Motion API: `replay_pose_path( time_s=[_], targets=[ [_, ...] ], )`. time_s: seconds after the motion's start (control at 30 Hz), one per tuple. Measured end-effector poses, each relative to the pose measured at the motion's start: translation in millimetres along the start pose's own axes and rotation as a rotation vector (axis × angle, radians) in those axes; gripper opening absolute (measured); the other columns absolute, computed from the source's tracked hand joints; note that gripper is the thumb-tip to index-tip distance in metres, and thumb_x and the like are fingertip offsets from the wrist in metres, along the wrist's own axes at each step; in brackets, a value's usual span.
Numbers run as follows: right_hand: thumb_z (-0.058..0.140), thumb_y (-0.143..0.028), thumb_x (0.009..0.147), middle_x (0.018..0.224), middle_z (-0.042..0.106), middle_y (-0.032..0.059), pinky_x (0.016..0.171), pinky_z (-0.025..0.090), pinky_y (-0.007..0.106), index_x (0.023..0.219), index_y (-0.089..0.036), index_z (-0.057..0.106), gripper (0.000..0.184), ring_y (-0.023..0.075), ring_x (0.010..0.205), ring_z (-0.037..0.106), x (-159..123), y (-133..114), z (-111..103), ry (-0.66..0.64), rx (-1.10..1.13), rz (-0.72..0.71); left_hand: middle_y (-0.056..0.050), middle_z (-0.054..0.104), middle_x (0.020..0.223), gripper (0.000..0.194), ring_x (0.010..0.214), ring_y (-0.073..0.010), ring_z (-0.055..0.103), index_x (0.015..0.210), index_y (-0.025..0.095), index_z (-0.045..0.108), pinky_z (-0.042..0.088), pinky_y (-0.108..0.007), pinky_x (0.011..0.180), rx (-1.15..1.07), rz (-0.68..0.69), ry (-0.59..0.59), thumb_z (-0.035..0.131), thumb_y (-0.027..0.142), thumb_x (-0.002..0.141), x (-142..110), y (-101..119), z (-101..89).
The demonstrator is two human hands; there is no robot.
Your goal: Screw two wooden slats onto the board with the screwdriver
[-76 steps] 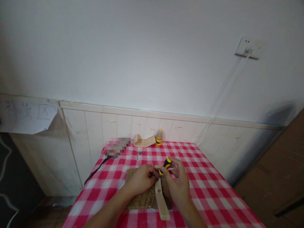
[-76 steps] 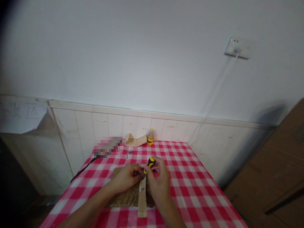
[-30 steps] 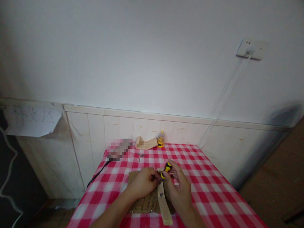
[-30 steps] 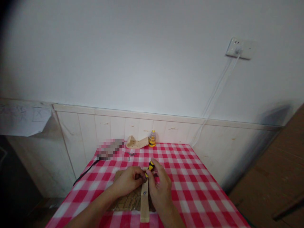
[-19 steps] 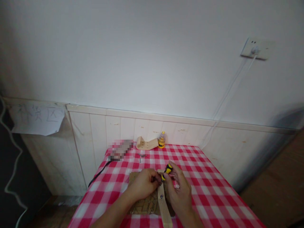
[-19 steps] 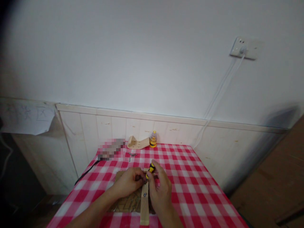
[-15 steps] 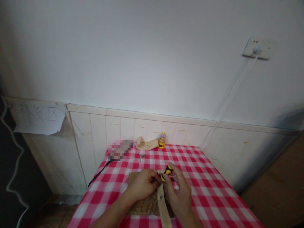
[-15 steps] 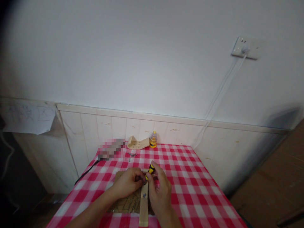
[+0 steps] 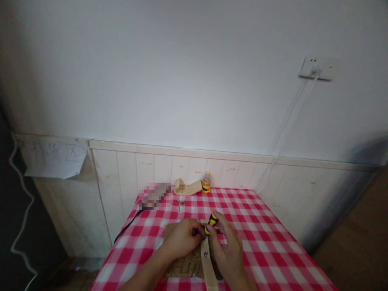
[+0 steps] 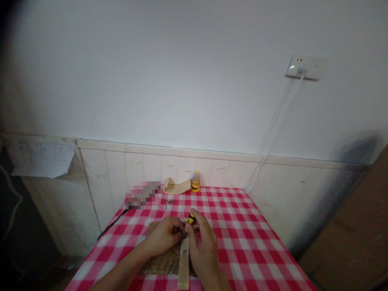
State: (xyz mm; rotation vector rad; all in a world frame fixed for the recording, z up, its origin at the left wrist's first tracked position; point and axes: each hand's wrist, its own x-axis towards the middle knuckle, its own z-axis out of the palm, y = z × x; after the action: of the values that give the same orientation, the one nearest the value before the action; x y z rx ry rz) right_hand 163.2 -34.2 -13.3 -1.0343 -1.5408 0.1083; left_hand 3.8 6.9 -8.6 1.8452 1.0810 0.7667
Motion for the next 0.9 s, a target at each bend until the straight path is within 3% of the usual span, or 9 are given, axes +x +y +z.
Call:
replay_pose_path(
  time_s=[0.53,0.77,0.9],
  targets=[
    [0.057,-0.024,0.093,0.109,0.076,0.0096,0.077,0.064,0.032,0.129,-0.023,0.062,0.036,0.0223,0.090,0.076,2.6,-1.1,-2.1,-0.078,0.106,0.072,-0.002,0.074,0.078,0.018,0.069,-0.0143,0.062,0.083,0.014,0.073,0.042,-0.022,0.061,-0.008,0.025,-0.008,0.058,0.012,0.074,2.4,-9.2,2.6],
    [0.057,-0.025,0.095,0.110,0.075,0.0115,0.078,0.064,0.034,0.131,-0.022,0.060,0.036,0.0227,0.090,0.076,-2.8,4.6,-2.1,0.047,0.137,0.032,-0.005,0.077,0.086,0.019,0.080,-0.0178,0.068,0.084,0.014,0.074,0.049,-0.025,0.072,-0.118,0.062,-0.001,0.058,0.012,0.074,2.9,-9.5,4.3],
    [0.058,-0.023,0.094,0.110,0.075,0.0108,0.082,0.063,0.036,0.131,-0.023,0.061,0.037,0.0231,0.092,0.076,-3.5,-2.0,-5.8,0.015,0.131,0.025,-0.004,0.077,0.088,0.021,0.085,-0.0181,0.069,0.084,0.016,0.075,0.050,-0.026,0.076,-0.074,0.058,-0.014,0.057,0.011,0.074,1.1,-4.0,1.4]
  ],
)
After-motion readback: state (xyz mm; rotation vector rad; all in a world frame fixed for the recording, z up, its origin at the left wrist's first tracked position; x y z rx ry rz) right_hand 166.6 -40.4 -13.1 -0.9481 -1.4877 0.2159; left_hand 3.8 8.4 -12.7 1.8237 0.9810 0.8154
